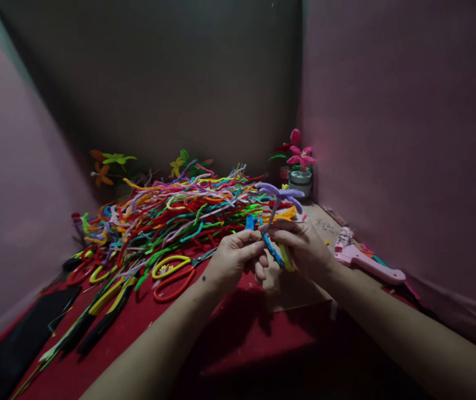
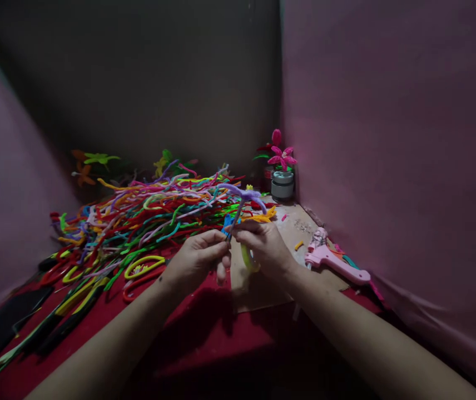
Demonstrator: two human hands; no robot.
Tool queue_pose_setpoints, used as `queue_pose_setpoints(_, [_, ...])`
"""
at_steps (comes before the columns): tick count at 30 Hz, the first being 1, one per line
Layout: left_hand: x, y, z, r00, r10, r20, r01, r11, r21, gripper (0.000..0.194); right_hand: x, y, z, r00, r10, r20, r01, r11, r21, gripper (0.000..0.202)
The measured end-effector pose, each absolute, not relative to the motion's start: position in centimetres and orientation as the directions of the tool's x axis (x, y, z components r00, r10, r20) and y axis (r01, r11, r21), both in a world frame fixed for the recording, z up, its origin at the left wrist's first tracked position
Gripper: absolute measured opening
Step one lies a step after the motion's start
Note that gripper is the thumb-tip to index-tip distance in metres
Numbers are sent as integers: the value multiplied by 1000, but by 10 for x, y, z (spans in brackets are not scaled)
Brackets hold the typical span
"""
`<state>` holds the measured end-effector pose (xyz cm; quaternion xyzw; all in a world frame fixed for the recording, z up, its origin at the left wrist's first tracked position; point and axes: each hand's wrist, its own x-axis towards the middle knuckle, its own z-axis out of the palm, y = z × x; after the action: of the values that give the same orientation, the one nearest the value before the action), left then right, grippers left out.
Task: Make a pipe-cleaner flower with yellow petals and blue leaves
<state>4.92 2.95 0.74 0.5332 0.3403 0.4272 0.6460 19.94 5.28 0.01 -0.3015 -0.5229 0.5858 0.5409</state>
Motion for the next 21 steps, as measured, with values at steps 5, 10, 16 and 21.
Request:
queue_pose_setpoints(5, [44, 38, 3, 524, 852, 11, -335, 194, 922, 16, 200, 57, -1, -326, 933, 150, -459, -18, -888, 10])
queue_pose_setpoints(10, [47, 38, -3, 551, 832, 62, -414, 208, 886, 12, 197, 56, 1, -344, 939, 22, -519, -171, -837, 18])
queue_pose_setpoints(16, [45, 36, -4, 615, 786, 65, -447, 279, 850, 12, 195, 56, 4, -374, 927, 20, -549, -204, -810, 16])
queue_pose_setpoints(21, [43, 39, 4, 529, 848, 36, -287, 140, 948, 29, 197, 63, 0, -301, 949, 97, -509, -74, -858, 10])
